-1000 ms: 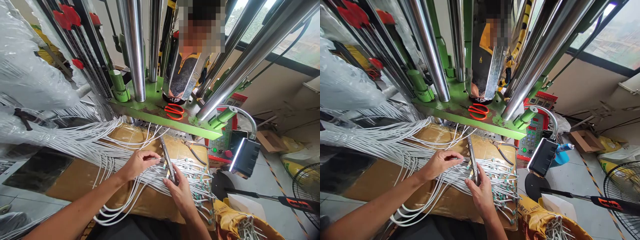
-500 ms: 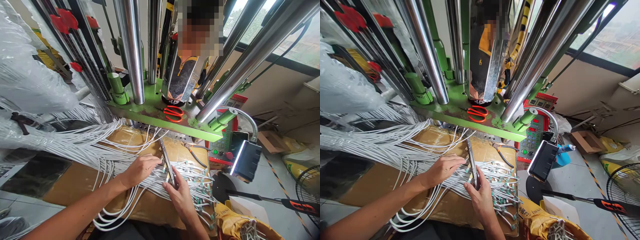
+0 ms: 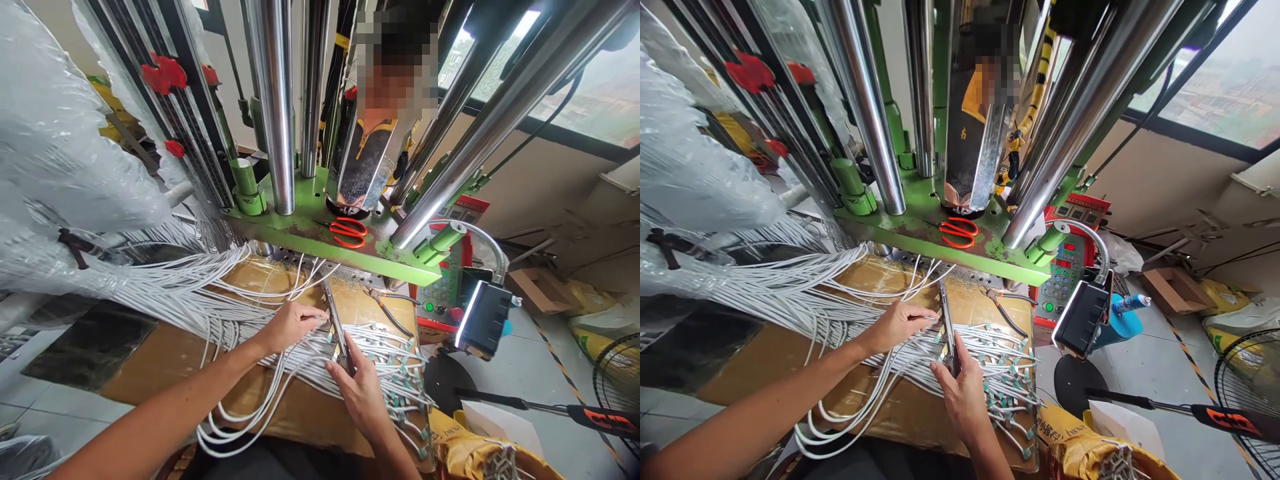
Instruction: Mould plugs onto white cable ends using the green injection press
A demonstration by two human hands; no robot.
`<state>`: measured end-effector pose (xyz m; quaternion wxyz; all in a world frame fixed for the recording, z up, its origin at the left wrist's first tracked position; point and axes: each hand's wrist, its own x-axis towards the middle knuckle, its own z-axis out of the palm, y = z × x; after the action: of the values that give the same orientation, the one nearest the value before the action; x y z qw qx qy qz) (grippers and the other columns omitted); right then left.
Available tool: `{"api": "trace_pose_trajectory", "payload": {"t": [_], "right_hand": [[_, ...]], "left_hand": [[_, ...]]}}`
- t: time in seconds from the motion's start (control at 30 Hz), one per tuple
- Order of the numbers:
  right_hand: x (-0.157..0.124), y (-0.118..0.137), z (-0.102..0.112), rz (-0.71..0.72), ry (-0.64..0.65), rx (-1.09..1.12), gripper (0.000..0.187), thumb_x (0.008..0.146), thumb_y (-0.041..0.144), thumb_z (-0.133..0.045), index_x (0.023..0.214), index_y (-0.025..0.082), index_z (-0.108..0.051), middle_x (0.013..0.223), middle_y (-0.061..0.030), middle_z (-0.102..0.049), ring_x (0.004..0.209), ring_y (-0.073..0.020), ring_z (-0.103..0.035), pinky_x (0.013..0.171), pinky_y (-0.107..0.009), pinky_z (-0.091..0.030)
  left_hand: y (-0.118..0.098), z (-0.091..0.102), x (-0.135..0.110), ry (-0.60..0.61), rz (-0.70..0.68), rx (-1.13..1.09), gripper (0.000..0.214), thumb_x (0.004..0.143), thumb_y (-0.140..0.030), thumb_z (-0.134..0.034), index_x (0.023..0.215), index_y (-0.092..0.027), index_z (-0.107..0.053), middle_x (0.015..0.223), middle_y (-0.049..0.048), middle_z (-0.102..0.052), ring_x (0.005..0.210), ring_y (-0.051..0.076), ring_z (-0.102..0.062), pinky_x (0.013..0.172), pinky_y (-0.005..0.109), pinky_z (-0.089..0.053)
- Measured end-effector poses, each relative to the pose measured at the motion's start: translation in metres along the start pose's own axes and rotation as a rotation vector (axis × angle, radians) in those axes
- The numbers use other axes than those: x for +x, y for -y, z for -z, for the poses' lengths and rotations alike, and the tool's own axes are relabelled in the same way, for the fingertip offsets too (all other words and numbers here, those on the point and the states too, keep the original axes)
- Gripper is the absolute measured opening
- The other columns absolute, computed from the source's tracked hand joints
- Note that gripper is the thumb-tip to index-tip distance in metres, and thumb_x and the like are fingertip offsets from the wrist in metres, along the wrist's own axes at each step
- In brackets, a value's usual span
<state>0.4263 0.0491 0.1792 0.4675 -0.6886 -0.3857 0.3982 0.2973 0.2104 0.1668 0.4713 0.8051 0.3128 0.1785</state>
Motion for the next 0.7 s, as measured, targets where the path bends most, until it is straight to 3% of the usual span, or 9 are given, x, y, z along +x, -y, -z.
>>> {"api": "trace_pose_trajectory", "payload": {"t": [0.07,0.13,0.2,0.33,0.43,0.53,0.63,0.7], "right_hand": [[-0.001,0.000,0.003,-0.006,-0.016,0.005,0.063,0.080,0.043,-0.067,0.136,0.017,-0.052,0.133,-0.0077,-0.061,0.125,-0.0279,-0.053,0.108,-0.041,-0.040],[-0.001,0.000,0.009,-0.025,-0.038,-0.005,0.064,0.078,0.043,-0.069,0.134,0.015,-0.055,0.129,-0.0096,-0.063,0.122,-0.0290,-0.055,0.107,-0.042,-0.040],[-0.002,-0.003,0.016,-0.046,-0.054,-0.017,0.065,0.075,0.043,-0.071,0.132,0.014,-0.057,0.129,-0.0111,-0.063,0.121,-0.0298,-0.056,0.107,-0.044,-0.039],[-0.002,-0.012,0.025,-0.061,-0.064,0.052,0.065,0.072,0.043,-0.074,0.129,0.017,-0.060,0.116,-0.0085,-0.070,0.111,-0.0290,-0.062,0.099,-0.043,-0.047],[-0.002,-0.016,0.024,-0.065,-0.092,0.104,0.063,0.070,0.045,-0.075,0.126,0.020,-0.063,0.090,-0.0040,-0.073,0.090,-0.0262,-0.068,0.080,-0.038,-0.056],[-0.002,-0.015,0.023,-0.078,-0.088,0.129,0.063,0.068,0.046,-0.076,0.125,0.020,-0.063,0.082,-0.0032,-0.072,0.076,-0.0236,-0.068,0.069,-0.034,-0.057],[-0.002,-0.012,0.022,-0.107,-0.068,0.157,0.063,0.069,0.046,-0.076,0.125,0.020,-0.063,0.089,-0.0051,-0.073,0.078,-0.0239,-0.068,0.069,-0.035,-0.057],[-0.002,-0.012,0.023,-0.115,-0.059,0.175,0.065,0.068,0.045,-0.077,0.126,0.019,-0.062,0.102,-0.0076,-0.073,0.092,-0.0262,-0.068,0.080,-0.037,-0.056]], "left_hand": [[-0.002,0.001,0.000,-0.024,-0.005,-0.048,0.021,0.082,-0.021,-0.060,0.093,-0.017,-0.077,0.070,0.0025,-0.074,0.062,0.016,-0.067,0.057,0.022,-0.051],[-0.004,0.003,-0.003,-0.069,-0.061,-0.098,0.020,0.082,-0.025,-0.062,0.092,-0.017,-0.077,0.089,0.0056,-0.076,0.080,0.019,-0.069,0.073,0.026,-0.054],[-0.005,0.006,-0.008,-0.061,-0.018,-0.176,0.025,0.084,-0.031,-0.063,0.099,-0.017,-0.076,0.098,0.0076,-0.075,0.088,0.020,-0.069,0.080,0.028,-0.054],[-0.005,0.016,-0.016,-0.025,0.090,-0.456,0.036,0.089,-0.039,-0.058,0.113,-0.015,-0.070,0.092,0.0079,-0.075,0.084,0.017,-0.067,0.080,0.029,-0.054],[-0.008,0.023,-0.012,-0.124,0.088,-0.593,0.037,0.084,-0.039,-0.065,0.107,-0.011,-0.071,0.085,0.0094,-0.074,0.068,0.015,-0.065,0.061,0.026,-0.053],[-0.010,0.026,-0.002,-0.117,0.025,-0.341,0.031,0.083,-0.036,-0.067,0.102,-0.013,-0.074,0.084,0.0087,-0.075,0.067,0.016,-0.067,0.058,0.024,-0.053],[-0.004,0.020,0.009,-0.029,-0.231,0.007,0.020,0.087,-0.026,-0.060,0.097,-0.019,-0.076,0.093,0.0067,-0.077,0.084,0.019,-0.071,0.078,0.028,-0.056],[0.003,0.013,0.014,-0.024,-0.388,0.146,0.022,0.090,-0.020,-0.056,0.096,-0.020,-0.076,0.095,0.0058,-0.077,0.087,0.018,-0.072,0.082,0.028,-0.056]]}}
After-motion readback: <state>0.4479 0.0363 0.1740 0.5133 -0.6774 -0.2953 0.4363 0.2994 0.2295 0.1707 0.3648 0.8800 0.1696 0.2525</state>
